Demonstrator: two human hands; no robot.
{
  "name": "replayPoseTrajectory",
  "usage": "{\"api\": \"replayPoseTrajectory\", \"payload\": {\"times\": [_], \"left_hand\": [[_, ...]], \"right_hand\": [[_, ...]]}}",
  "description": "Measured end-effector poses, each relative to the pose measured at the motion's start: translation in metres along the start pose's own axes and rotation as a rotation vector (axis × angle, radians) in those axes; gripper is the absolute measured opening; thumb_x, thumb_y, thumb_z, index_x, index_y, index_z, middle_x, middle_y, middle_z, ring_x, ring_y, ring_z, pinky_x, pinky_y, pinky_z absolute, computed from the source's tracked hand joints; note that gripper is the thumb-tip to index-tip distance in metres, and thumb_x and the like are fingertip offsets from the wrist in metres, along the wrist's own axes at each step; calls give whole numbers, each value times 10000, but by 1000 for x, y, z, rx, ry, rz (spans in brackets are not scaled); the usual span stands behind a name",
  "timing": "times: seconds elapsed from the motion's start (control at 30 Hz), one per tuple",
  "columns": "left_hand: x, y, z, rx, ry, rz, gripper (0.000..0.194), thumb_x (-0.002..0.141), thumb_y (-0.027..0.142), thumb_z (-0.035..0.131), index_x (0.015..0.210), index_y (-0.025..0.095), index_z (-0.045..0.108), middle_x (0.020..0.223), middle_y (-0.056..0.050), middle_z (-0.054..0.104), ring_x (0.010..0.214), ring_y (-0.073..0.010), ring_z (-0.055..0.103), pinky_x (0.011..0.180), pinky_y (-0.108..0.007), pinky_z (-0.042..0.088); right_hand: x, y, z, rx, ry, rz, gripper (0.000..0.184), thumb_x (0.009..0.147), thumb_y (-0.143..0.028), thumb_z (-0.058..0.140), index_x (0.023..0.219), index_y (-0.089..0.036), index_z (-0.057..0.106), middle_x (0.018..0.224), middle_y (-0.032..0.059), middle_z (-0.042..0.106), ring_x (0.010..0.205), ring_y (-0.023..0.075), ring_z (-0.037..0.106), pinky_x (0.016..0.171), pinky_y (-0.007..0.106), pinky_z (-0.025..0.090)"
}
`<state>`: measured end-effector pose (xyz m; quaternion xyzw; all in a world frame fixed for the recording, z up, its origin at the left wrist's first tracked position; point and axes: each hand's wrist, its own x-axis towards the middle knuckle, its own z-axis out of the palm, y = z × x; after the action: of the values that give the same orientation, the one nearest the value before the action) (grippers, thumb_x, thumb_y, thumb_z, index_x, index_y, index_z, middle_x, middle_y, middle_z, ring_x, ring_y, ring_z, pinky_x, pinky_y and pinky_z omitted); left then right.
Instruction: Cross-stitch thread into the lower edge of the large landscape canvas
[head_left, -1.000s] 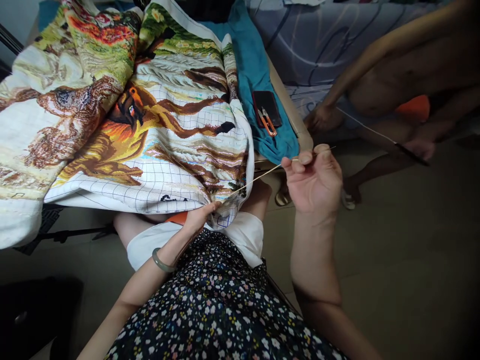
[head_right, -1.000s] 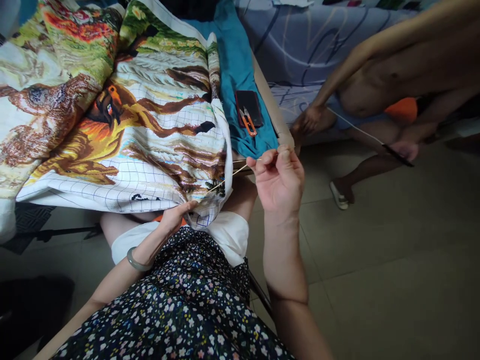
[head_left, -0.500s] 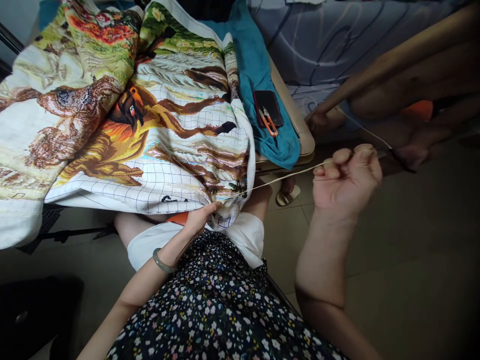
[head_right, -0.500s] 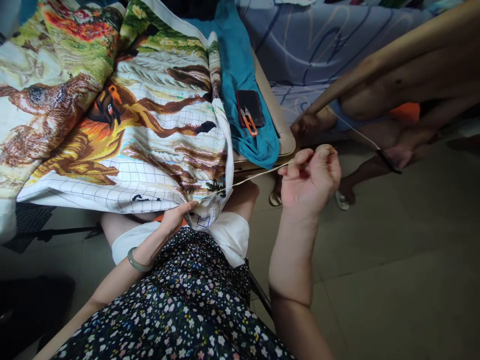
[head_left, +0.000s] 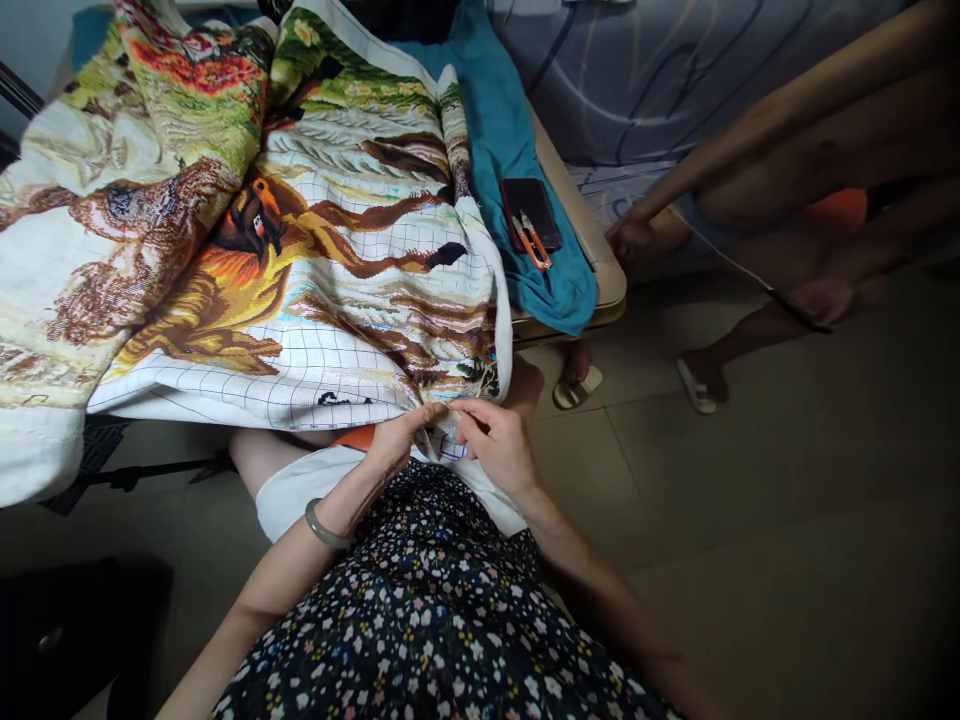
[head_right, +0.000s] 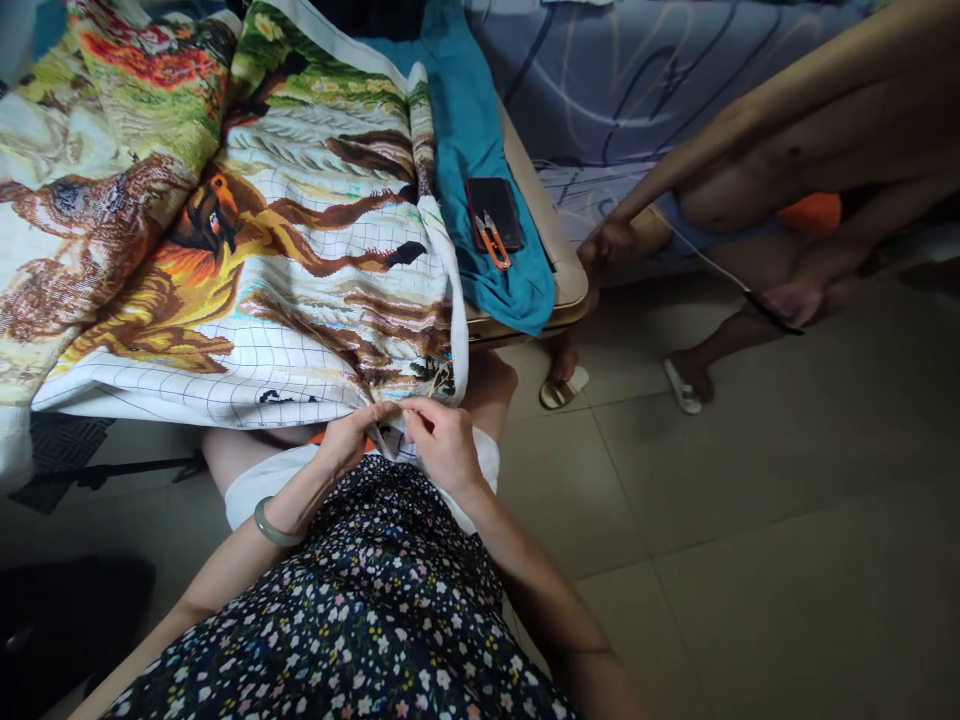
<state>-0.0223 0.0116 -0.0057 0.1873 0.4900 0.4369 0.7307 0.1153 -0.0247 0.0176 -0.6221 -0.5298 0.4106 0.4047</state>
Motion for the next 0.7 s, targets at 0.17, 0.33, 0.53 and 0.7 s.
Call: {"api": "replayPoseTrajectory", "payload": {"times": [0.17,0.33,0.53,0.7], "left_hand": [[1,-1,1,-24,8,-9,286,456,274,883,669,137,749,748,-59,744,713,-175,652,832,-326,499],[0,-1,1,-24,5,-18,296,442,296,892,649,143,746,741,-60,745,713,-182,656,850,-340,496],[0,-1,2,-29,-16,-19,285,462,309,874,652,143,739,708,-66,731,710,-199,660,792,-338,493],[-1,1,5,-47,28,1,295,445,296,892,627,141,718,658,-39,702,677,-181,642,774,-328,487]], "right_hand": [[1,-4,-1,-15,5,2,268,849,-285,542,984,-151,732,541,-15,605,399,95,474,435,224,408],[2,-7,0,-37,10,-6,279,834,-265,529,964,-145,744,535,-5,602,446,109,503,435,216,404],[4,-11,4,-36,30,35,272,803,-261,526,926,-127,728,510,-17,578,395,97,464,394,211,378],[2,-13,13,78,35,134,216,819,-318,536,913,-154,641,511,-43,564,339,90,457,353,202,373]]}}
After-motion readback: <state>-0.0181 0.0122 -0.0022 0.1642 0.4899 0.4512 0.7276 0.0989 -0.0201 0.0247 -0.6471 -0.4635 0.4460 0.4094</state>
